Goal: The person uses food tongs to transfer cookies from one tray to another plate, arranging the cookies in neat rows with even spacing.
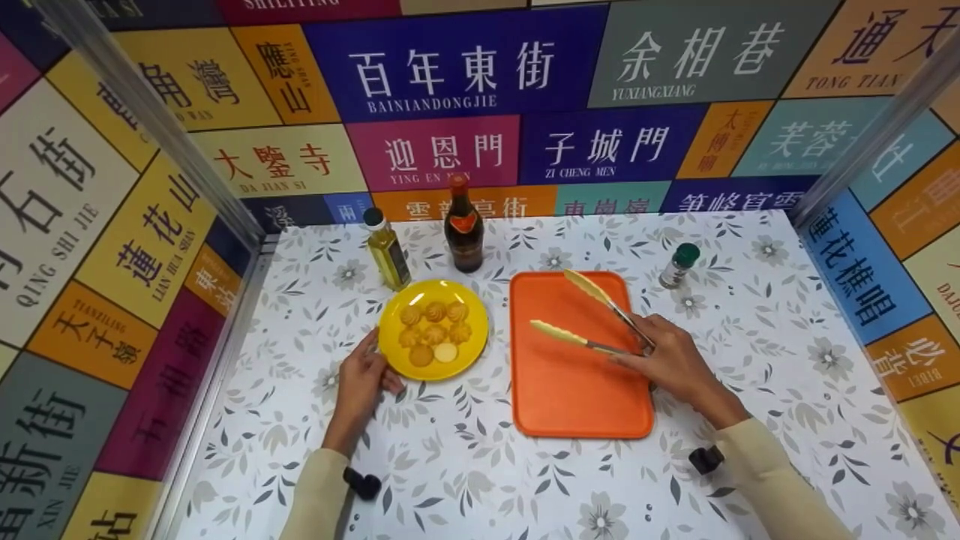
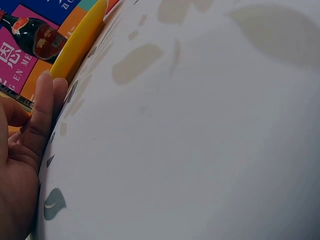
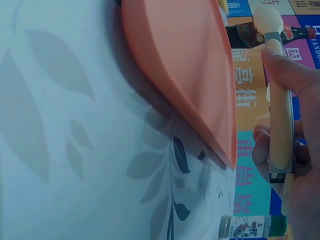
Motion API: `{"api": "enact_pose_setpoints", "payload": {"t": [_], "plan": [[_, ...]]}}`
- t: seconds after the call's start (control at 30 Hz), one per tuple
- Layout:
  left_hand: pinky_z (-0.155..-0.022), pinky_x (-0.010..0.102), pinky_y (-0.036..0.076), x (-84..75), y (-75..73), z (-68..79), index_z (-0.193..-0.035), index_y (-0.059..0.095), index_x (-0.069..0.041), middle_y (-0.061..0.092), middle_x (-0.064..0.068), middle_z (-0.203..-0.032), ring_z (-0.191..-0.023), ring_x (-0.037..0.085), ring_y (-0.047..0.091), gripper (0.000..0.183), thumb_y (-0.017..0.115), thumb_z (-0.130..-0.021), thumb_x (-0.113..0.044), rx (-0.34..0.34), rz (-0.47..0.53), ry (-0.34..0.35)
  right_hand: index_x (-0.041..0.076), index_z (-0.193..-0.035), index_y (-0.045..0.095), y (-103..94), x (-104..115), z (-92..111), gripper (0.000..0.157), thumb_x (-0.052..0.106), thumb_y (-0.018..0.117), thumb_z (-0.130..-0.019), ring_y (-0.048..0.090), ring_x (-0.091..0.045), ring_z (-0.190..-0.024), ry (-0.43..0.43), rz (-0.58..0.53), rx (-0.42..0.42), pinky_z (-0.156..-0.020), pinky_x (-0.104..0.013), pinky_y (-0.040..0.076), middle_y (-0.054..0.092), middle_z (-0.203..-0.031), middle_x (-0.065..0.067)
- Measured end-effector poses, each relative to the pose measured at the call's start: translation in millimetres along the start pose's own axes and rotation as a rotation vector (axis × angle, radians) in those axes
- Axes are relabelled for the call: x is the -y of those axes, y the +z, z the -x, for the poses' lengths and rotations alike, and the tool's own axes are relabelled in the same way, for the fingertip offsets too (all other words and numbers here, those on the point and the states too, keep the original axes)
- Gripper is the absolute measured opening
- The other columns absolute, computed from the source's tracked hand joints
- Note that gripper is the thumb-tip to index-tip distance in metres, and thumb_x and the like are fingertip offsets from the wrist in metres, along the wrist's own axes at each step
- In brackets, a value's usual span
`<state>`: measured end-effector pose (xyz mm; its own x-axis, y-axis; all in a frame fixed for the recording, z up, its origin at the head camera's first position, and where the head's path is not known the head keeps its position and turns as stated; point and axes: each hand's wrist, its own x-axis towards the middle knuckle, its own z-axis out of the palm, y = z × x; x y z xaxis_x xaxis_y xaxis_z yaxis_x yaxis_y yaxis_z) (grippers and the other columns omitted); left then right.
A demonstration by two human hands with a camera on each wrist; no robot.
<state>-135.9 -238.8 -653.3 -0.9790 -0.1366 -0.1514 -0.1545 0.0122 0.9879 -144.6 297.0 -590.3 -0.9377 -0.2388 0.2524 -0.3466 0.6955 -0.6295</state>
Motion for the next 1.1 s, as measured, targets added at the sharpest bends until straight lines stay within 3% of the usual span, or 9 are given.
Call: {"api": "enact_pose_setpoints", "payload": {"t": [0.3, 0.63, 0.87, 1.1], "plan": [[-0.056, 0.04, 0.067, -1.8, 0.3, 1.8, -0.169, 0.045, -0.012, 0.072, 0.024, -0.077, -0.059, 0.028, 0.073, 0.059, 0.051, -0.111, -0.004, -0.005, -0.033, -0.016, -0.001, -0.139, 0.073, -7.8, -6.3, 7.2, 0.069, 0.026, 0.1, -0.081, 0.059, -0.022, -0.079, 0.007, 0.03, -0.105, -0.064, -0.022, 0.042, 0.068, -0.098, -0.013], [-0.057, 0.038, 0.067, -2.1, -0.1, 3.3, -0.17, 0.043, -0.009, 0.072, 0.024, -0.077, -0.059, 0.028, 0.074, 0.059, 0.05, -0.111, -0.002, 0.005, -0.029, 0.02, -0.007, -0.133, 0.071, -13.6, -15.0, 25.0, 0.068, 0.018, 0.102, -0.077, 0.063, -0.028, -0.077, 0.026, 0.083, -0.22, -0.065, -0.022, 0.045, 0.068, -0.1, -0.02], [-0.057, 0.037, 0.067, -1.5, -0.9, 2.5, -0.17, 0.043, -0.01, 0.073, 0.024, -0.078, -0.06, 0.027, 0.074, 0.058, 0.05, -0.112, -0.001, 0.012, -0.03, 0.03, -0.01, -0.142, 0.065, -17.2, -20.5, 40.2, 0.077, 0.023, 0.1, -0.082, 0.067, -0.039, -0.1, 0.159, 0.076, -0.247, -0.083, -0.033, 0.049, 0.07, -0.121, -0.026], [-0.056, 0.038, 0.067, -0.4, -0.5, 1.5, -0.169, 0.044, -0.01, 0.072, 0.025, -0.077, -0.059, 0.027, 0.074, 0.058, 0.05, -0.112, -0.002, 0.007, -0.023, 0.024, -0.015, -0.142, 0.06, -23.3, -27.0, 54.5, 0.079, 0.022, 0.098, -0.083, 0.065, -0.049, -0.108, 0.28, 0.062, -0.259, -0.091, -0.056, 0.051, 0.065, -0.124, -0.033]]}}
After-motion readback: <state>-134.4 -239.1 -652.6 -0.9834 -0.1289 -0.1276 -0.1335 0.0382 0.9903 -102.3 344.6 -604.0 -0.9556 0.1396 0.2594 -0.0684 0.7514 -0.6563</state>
